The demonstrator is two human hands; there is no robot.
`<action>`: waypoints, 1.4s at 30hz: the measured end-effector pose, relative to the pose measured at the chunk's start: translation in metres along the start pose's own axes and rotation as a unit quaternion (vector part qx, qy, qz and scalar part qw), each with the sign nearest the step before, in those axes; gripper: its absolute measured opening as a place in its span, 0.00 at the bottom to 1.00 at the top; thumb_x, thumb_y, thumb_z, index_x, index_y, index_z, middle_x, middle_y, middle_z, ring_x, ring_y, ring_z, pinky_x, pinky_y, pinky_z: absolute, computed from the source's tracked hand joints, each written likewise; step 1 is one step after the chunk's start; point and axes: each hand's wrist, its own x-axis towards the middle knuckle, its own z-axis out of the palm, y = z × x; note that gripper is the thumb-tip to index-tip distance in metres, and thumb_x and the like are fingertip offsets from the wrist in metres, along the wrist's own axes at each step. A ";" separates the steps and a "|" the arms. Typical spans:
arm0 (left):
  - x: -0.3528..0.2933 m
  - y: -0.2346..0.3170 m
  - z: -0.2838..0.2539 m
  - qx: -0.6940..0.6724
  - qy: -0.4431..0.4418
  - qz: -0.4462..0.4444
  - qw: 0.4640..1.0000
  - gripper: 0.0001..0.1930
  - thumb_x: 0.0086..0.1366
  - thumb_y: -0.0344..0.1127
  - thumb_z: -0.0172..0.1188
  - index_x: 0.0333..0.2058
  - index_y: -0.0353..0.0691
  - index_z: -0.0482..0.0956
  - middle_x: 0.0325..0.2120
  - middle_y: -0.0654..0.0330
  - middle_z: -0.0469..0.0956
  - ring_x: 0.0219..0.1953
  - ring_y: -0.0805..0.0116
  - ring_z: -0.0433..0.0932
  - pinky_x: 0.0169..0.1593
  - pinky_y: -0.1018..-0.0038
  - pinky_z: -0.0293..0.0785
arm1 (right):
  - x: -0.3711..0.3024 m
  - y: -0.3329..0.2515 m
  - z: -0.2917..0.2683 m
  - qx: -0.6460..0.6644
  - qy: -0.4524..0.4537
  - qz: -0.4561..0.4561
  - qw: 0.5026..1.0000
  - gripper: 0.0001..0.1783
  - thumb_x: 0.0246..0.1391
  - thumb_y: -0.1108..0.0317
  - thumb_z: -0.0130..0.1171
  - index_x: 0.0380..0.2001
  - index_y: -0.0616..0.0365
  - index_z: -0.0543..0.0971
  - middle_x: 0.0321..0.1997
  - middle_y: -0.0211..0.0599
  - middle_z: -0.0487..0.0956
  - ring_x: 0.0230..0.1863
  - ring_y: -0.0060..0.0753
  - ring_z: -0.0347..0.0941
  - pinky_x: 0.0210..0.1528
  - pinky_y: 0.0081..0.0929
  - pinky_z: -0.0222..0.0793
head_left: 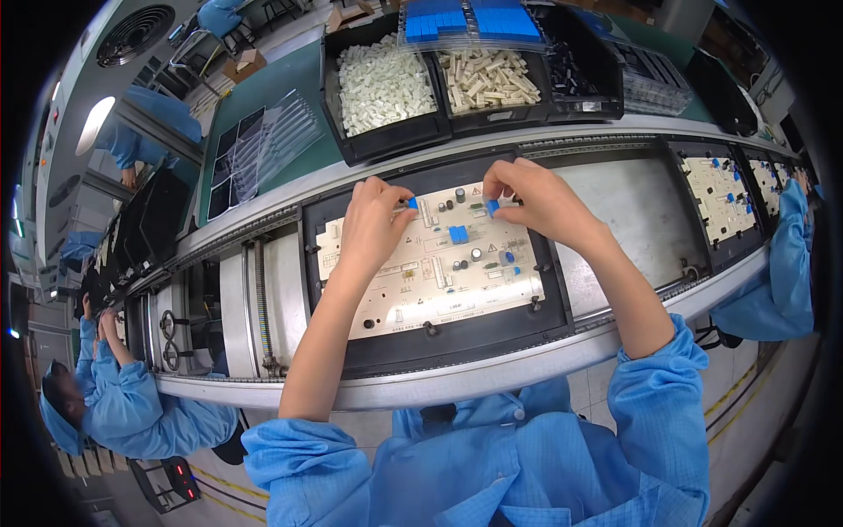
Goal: Placing and securing small electronic components onto a printed circuit board on an assembly line.
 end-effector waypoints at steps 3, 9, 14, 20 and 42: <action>-0.002 0.002 0.002 0.026 0.026 0.021 0.999 0.11 0.49 0.30 0.66 0.33 0.38 0.81 0.31 0.57 0.71 0.39 0.58 0.69 0.43 0.67 0.69 | 0.000 -0.001 0.002 -0.034 -0.021 0.004 0.999 0.13 0.40 0.76 0.63 0.31 0.55 0.72 0.31 0.31 0.75 0.39 0.33 0.71 0.40 0.29 0.69; -0.005 0.013 0.000 -0.010 0.059 0.078 0.995 0.13 0.49 0.31 0.67 0.35 0.38 0.80 0.31 0.58 0.72 0.38 0.58 0.69 0.43 0.66 0.68 | 0.002 0.004 0.006 -0.068 -0.027 0.008 0.997 0.13 0.39 0.75 0.64 0.30 0.54 0.71 0.30 0.29 0.74 0.40 0.33 0.70 0.39 0.30 0.68; -0.017 0.037 0.008 -0.051 -0.016 0.119 0.991 0.12 0.49 0.33 0.66 0.33 0.38 0.79 0.29 0.58 0.73 0.37 0.58 0.70 0.43 0.67 0.68 | 0.003 0.003 0.007 -0.080 -0.038 0.009 0.996 0.14 0.38 0.75 0.65 0.30 0.53 0.71 0.31 0.27 0.75 0.40 0.33 0.70 0.39 0.31 0.68; -0.027 0.035 -0.009 -0.057 0.003 0.084 0.995 0.09 0.49 0.30 0.65 0.31 0.37 0.79 0.29 0.57 0.73 0.37 0.57 0.69 0.43 0.66 0.67 | -0.001 -0.010 0.022 -0.035 0.009 -0.101 0.994 0.14 0.37 0.74 0.66 0.31 0.52 0.75 0.33 0.28 0.75 0.41 0.36 0.70 0.40 0.33 0.69; -0.063 0.039 -0.004 0.043 0.003 0.105 0.994 0.10 0.50 0.30 0.65 0.33 0.39 0.79 0.29 0.61 0.71 0.37 0.61 0.69 0.41 0.68 0.66 | -0.070 -0.022 0.004 -0.028 -0.036 -0.032 0.998 0.11 0.37 0.78 0.63 0.28 0.56 0.75 0.29 0.32 0.75 0.35 0.35 0.72 0.36 0.29 0.70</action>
